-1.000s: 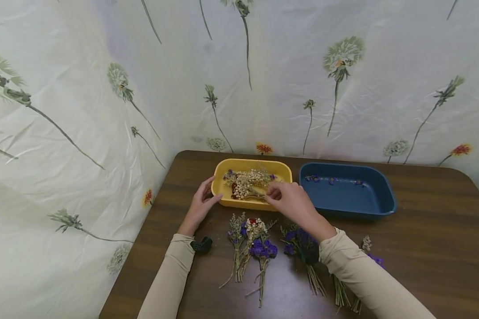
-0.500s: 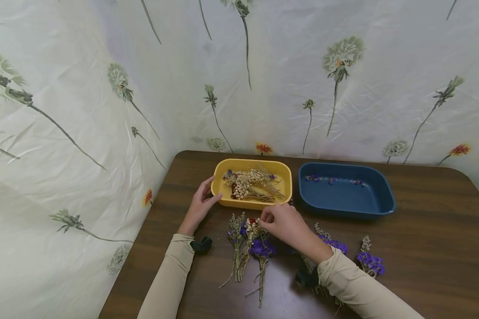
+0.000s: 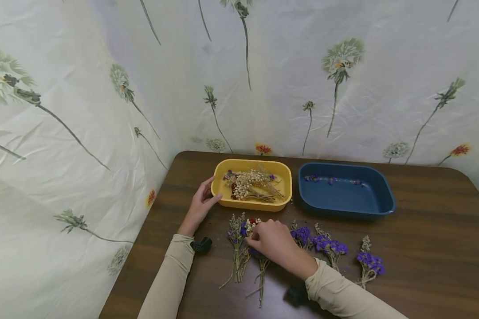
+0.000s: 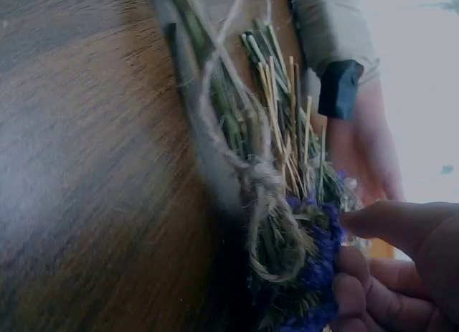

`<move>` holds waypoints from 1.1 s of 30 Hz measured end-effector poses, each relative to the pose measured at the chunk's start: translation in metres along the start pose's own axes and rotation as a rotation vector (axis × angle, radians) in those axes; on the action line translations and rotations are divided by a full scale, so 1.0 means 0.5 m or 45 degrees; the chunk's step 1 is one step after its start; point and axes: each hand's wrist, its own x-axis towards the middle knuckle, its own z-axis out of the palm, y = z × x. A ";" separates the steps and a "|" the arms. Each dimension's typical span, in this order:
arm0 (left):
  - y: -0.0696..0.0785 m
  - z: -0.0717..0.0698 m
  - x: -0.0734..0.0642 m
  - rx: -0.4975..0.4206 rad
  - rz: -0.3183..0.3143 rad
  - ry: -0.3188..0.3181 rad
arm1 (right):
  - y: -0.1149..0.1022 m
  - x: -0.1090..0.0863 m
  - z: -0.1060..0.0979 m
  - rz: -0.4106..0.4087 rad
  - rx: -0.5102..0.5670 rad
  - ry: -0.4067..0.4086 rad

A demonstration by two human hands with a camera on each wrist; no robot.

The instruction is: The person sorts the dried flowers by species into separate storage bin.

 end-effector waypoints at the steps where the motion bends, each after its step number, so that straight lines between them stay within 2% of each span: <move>1: -0.005 0.000 0.002 -0.001 0.008 0.006 | -0.001 0.000 0.002 0.011 -0.007 -0.010; 5: -0.015 0.002 0.003 0.003 0.042 0.029 | -0.007 0.000 0.006 0.053 -0.056 -0.033; 12: -0.011 0.003 -0.001 0.003 0.078 0.031 | -0.010 0.002 0.016 0.073 -0.220 -0.013; 16: -0.009 0.002 -0.003 -0.010 0.079 0.024 | -0.008 0.004 0.018 0.088 -0.221 -0.002; 19: -0.009 0.001 -0.002 -0.015 0.073 0.013 | -0.004 0.006 0.018 0.124 -0.159 -0.024; 25: -0.005 -0.001 0.000 -0.020 0.038 -0.022 | 0.012 0.009 0.013 0.237 0.120 -0.114; 30: 0.032 -0.001 -0.015 -0.029 0.019 -0.039 | 0.028 0.010 0.013 0.302 0.276 -0.144; 33: 0.051 0.000 -0.026 -0.033 0.027 -0.034 | 0.031 0.010 0.015 0.323 0.298 -0.116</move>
